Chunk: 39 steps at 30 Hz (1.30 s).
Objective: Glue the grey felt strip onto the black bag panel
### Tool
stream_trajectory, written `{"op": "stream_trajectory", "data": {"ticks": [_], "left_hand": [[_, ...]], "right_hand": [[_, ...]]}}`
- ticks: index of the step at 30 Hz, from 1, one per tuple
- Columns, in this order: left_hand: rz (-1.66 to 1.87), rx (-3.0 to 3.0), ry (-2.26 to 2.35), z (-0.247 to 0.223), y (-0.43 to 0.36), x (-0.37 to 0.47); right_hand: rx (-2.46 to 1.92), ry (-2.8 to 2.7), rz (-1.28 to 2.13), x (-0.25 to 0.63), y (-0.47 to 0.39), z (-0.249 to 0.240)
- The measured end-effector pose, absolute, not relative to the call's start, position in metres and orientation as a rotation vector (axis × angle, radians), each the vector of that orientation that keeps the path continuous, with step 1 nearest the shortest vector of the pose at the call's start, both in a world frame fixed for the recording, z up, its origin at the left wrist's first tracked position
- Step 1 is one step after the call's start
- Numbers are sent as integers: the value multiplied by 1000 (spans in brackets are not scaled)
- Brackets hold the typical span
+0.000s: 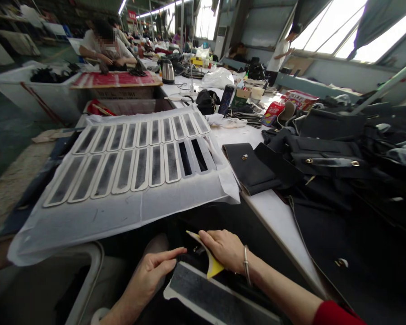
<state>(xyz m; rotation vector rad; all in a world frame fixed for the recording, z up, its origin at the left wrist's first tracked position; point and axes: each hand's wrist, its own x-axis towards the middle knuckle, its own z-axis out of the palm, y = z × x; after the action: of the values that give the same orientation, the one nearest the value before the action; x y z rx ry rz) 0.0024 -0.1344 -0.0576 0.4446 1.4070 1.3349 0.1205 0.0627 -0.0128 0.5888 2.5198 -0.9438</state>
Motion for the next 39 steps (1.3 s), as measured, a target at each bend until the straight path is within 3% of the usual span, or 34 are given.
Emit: {"op": "stream_trajectory", "data": {"ticks": [9, 15, 25, 31, 35, 39], "left_hand": [[1319, 462, 1419, -61, -134, 2], [1341, 438, 1450, -49, -125, 7], [1319, 535, 1648, -40, -120, 10], [1538, 190, 1250, -69, -136, 20], [1444, -407, 1110, -116, -160, 43], [1297, -474, 926, -139, -163, 62]], "right_hand": [[341, 1801, -1984, 102, 67, -11], [500, 1892, -1879, 89, 53, -30], [329, 2256, -1575, 85, 42, -29], [571, 2431, -1441, 98, 48, -8], [828, 2490, -1698, 141, 50, 38], [1232, 2225, -2152, 194, 19, 64]]}}
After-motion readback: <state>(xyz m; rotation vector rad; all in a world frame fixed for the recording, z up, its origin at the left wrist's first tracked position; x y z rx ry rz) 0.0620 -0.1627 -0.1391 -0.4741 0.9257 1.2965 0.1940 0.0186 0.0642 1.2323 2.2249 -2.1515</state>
